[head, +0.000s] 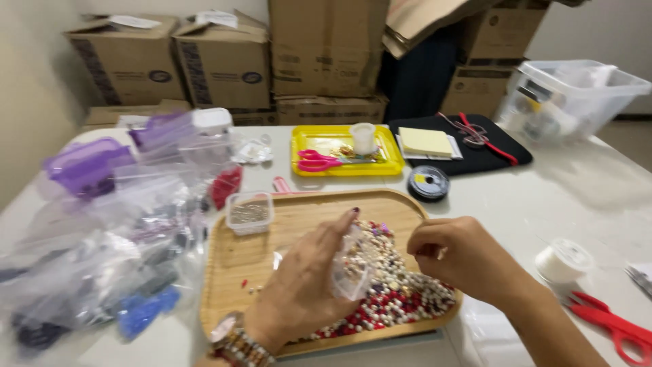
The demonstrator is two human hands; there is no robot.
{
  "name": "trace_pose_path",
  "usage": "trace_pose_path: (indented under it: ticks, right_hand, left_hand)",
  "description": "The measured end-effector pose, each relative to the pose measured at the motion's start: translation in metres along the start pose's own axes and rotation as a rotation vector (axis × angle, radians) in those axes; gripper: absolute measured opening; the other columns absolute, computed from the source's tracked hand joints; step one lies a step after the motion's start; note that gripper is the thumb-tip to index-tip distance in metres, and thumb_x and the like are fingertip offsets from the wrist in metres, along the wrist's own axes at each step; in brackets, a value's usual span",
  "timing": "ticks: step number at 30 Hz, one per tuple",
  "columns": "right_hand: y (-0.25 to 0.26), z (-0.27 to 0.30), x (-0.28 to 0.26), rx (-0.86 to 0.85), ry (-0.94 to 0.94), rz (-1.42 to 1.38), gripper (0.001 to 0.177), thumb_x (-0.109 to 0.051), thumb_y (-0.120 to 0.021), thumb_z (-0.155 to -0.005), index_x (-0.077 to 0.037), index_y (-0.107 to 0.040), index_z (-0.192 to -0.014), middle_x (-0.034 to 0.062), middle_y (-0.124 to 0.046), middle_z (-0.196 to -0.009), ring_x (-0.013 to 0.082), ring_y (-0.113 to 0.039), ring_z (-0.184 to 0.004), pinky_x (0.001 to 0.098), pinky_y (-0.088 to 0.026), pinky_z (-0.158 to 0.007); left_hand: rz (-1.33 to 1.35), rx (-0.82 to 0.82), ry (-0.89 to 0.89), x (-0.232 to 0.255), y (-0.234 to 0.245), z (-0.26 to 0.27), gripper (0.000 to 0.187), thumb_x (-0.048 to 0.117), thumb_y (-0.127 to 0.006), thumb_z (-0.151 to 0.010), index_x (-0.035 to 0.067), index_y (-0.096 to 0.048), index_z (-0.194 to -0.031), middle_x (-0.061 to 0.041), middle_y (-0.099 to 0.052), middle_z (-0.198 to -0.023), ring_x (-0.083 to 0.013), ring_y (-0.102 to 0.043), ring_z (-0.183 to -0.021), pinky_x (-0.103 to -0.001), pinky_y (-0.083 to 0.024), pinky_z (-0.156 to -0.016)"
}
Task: Bagging small decorative beads from a wooden tray into a clear plastic bag
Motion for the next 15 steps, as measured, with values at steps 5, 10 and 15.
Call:
trace_pose_path:
  ticks: [5,10,15]
  right_hand:
    - [-0.012,-0.005,-0.095,0.141,0.369,-0.225,0.013,0.002,-0.077,-0.075,-0.009,-0.077,-0.082,0.0013,-0.08,-0.084,0.0108,-0.073,-0.068,0.0225,-0.061,-0.066]
    - [0.005,-0.004,-0.072,0.198,0.268,-0.322,0.008,-0.003,-0.082,-0.077,-0.007,-0.081,-0.084,0.0018,-0.083,-0.085,0.009,-0.076,-0.073,0.02,-0.066,-0.073]
    - [0.019,0.015,0.032,-0.039,-0.205,-0.163,0.013,0.003,-0.082,-0.074,-0.009,-0.085,-0.079,0.0004,-0.088,-0.084,0.0098,-0.081,-0.073,0.0246,-0.068,-0.073]
  left_hand:
    - [0.011,0.029,-0.032,0.003,0.003,0.002,0.102,0.023,-0.083,-0.075,-0.001,-0.024,-0.155,-0.018,-0.061,-0.123,-0.0318,-0.064,-0.106,-0.046,-0.054,-0.098]
    - [0.027,0.022,-0.012,0.0,0.008,0.001,0.105,0.024,-0.081,-0.075,-0.001,-0.02,-0.157,-0.019,-0.062,-0.119,-0.0305,-0.064,-0.099,-0.045,-0.054,-0.091]
    - [0.019,0.024,0.006,0.003,0.008,-0.003,0.097,0.024,-0.084,-0.079,0.001,-0.027,-0.155,-0.015,-0.065,-0.117,-0.0273,-0.067,-0.098,-0.04,-0.061,-0.09]
Point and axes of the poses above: each hand's wrist, its own z-axis away from the middle knuckle, its own y-axis out of the back of the hand, x = y × z, the point moved 7 cm from there along -z, towards the middle knuckle
